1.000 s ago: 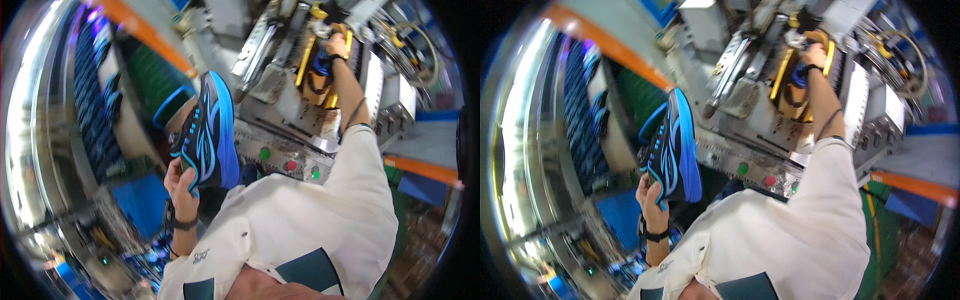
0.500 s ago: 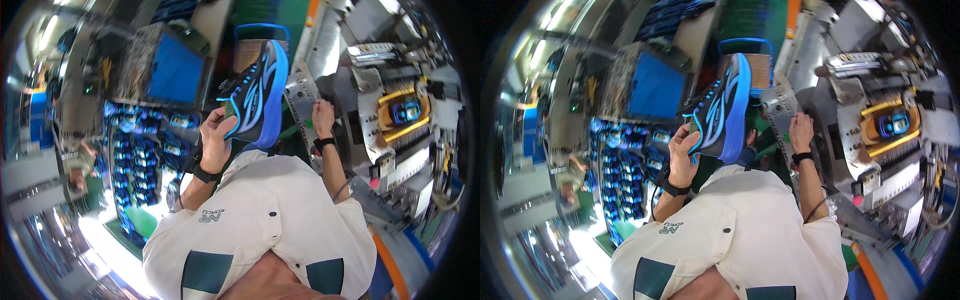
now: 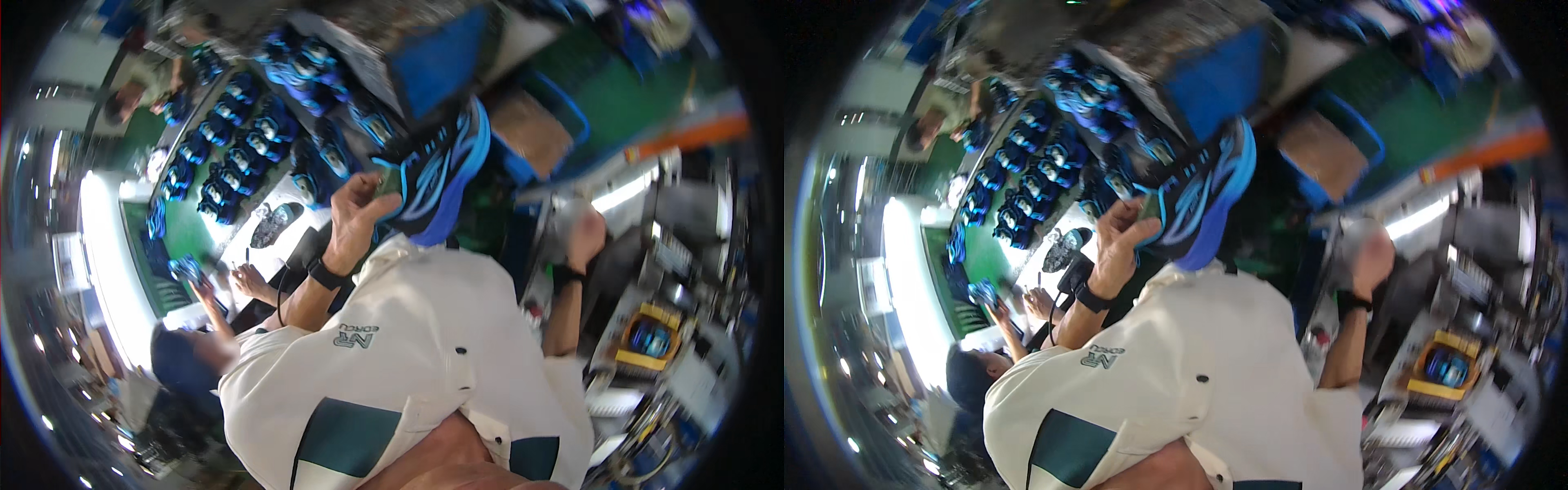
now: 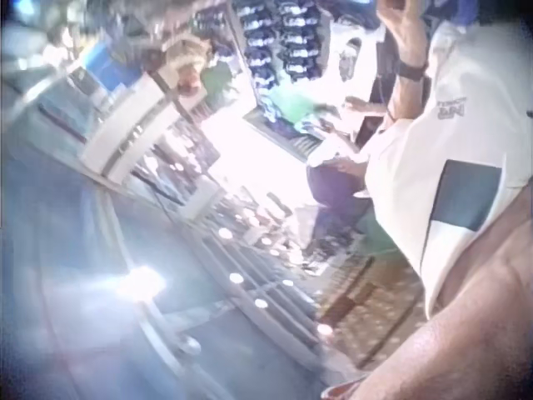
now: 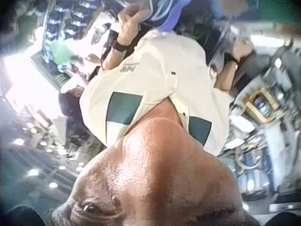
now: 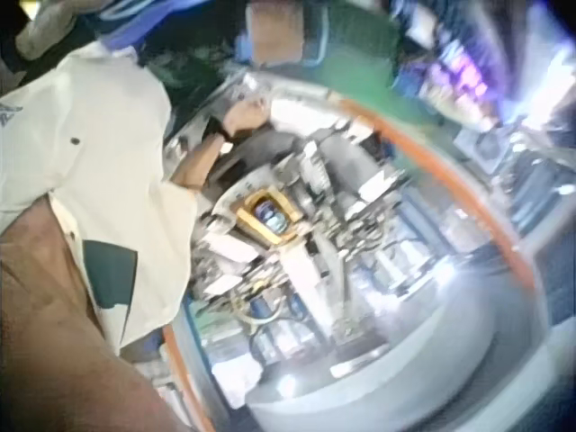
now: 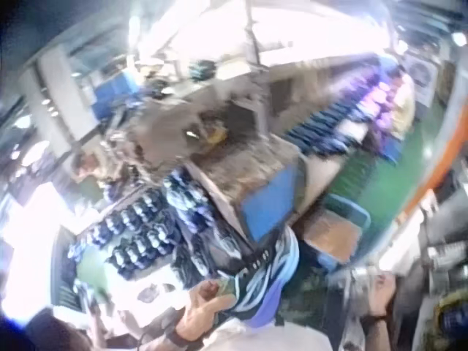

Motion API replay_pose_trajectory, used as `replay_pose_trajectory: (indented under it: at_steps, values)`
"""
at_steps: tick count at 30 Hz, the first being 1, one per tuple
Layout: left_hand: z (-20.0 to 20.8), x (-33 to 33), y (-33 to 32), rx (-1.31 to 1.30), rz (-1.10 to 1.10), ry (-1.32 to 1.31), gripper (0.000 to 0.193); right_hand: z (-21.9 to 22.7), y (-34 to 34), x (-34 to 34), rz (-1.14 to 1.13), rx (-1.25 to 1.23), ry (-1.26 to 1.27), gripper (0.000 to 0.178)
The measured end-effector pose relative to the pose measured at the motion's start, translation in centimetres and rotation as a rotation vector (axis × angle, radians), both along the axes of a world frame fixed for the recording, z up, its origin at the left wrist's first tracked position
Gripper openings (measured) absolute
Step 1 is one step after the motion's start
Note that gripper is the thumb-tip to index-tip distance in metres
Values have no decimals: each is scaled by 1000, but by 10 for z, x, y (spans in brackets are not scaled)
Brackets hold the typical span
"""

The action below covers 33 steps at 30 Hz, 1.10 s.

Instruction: Operating industrial machinery to process and press components of sneakers in a factory setting.

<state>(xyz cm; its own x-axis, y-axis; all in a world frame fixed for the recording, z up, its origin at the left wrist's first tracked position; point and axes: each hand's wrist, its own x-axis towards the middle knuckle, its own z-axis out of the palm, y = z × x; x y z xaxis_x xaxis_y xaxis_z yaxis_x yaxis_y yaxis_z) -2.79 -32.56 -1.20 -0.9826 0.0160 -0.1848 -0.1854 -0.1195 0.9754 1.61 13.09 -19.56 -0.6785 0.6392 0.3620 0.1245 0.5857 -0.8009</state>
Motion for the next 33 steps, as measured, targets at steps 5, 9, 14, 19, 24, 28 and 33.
replay_pose_trajectory:
  at_steps: [5,9,14,19,24,28,33]
  values:
    - [-16,-14,-34,94,172,-277,29,174,7,-122,265,94,154,16]
    - [-27,-33,-82,227,396,-341,23,322,-98,-216,520,276,244,14]
    - [-58,-78,-152,260,578,-188,23,460,-237,-340,798,800,298,15]
    - [-75,-174,-224,237,720,-77,28,532,-371,-478,919,1025,244,29]
    - [-133,-288,-308,196,881,-94,24,528,-532,-573,1202,714,52,41]
    - [-147,-449,-351,20,880,16,28,596,-506,-794,1294,627,239,37]
    - [-206,-518,-417,-543,960,-152,50,550,-655,-722,845,758,-308,36]
